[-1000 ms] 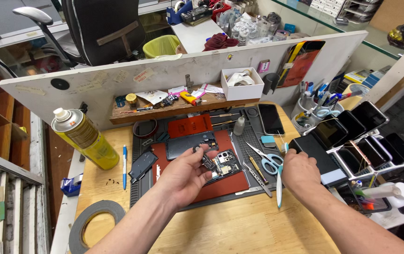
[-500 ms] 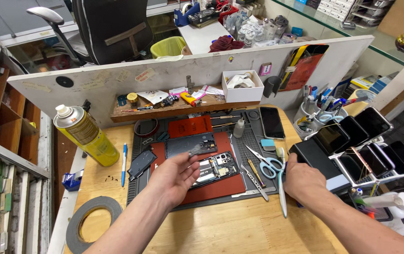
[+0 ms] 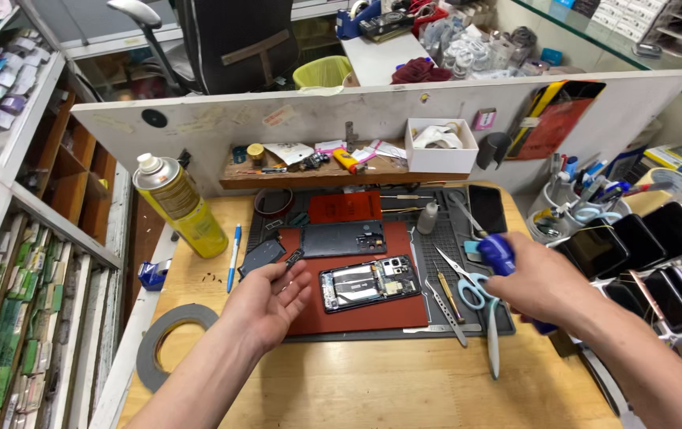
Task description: The person disassembles a smartphone on a workbench, removes internal components, cleans a small part with a brush and spray, and reassembles the device. The person uses a screwdriver, tweezers, and a brush to manipulate the phone's internal parts.
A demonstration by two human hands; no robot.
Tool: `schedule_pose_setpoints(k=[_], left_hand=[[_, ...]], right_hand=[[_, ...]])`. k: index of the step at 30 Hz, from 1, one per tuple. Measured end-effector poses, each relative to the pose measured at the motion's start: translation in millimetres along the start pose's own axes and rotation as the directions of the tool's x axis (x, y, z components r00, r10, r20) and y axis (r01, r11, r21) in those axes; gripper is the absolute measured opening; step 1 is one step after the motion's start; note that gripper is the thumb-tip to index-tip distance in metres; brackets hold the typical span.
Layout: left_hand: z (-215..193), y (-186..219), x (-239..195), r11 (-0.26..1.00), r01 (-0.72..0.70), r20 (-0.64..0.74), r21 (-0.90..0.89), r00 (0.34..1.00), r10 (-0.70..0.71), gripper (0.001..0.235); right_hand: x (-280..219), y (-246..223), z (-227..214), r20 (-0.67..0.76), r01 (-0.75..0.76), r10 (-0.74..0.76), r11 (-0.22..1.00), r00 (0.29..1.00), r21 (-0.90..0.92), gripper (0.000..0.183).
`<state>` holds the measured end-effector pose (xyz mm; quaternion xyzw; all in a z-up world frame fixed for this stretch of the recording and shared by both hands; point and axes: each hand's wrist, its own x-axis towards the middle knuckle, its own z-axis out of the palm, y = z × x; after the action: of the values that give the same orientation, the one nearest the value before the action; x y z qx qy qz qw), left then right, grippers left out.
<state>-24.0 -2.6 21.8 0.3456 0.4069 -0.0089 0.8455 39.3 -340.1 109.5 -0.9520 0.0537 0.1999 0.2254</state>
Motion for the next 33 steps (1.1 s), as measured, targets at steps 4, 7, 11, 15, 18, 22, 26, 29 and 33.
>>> schedule_pose_setpoints(k=[4,7,11,15,18,22,26,29,33], left_hand=[[-7.6,4.8,-2.2,1.0,0.023,0.066,-0.002,0.998,-0.023,0.02],[-19.2,15.7,2.4,0.999,0.024,0.109,-0.024,0.994,-0.021,0.025],[-40.9,29.6,10.6,1.0,-0.02,0.146,-0.024,0.989,0.023,0.026],[-64.7,46.2,18.6,0.994,-0.047,0.247,-0.095,0.967,0.069,0.033],[-78.2,54.6,25.4,0.985,-0.086,0.353,-0.153,0.926,0.136,0.042],[-86.8,58.5,32.5,0.976,-0.109,0.341,-0.19,0.925,0.17,0.044],[-87.5,59.8,31.4,0.963,-0.12,0.321,-0.24,0.927,0.195,0.044],[-83.5,58.3,28.2,0.959,-0.096,0.301,-0.266,0.937,0.177,0.043],[-78.5,54.3,25.2,0.957,-0.066,0.257,-0.283,0.956,0.142,0.041]], right_hand=[[-14.8,-38.3,38.2,0.167,0.138,-0.212,0.918,0.963,0.372,0.045],[-27.4,-70.5,80.3,0.265,0.166,-0.35,0.829,0.899,0.533,0.043],[-36.4,-114.7,116.1,0.334,0.17,-0.377,0.843,0.864,0.511,0.056],[-50.3,-150.6,133.6,0.404,0.196,-0.424,0.847,0.81,0.494,0.059],[-57.2,-172.8,140.5,0.429,0.236,-0.462,0.843,0.776,0.483,0.066],[-66.7,-188.0,151.3,0.498,0.204,-0.41,0.886,0.764,0.417,0.069],[-65.6,-196.6,155.0,0.495,0.236,-0.427,0.885,0.757,0.403,0.07],[-62.1,-196.2,154.1,0.506,0.204,-0.418,0.882,0.754,0.425,0.071],[-58.9,-192.7,153.4,0.514,0.161,-0.383,0.891,0.767,0.424,0.068]])
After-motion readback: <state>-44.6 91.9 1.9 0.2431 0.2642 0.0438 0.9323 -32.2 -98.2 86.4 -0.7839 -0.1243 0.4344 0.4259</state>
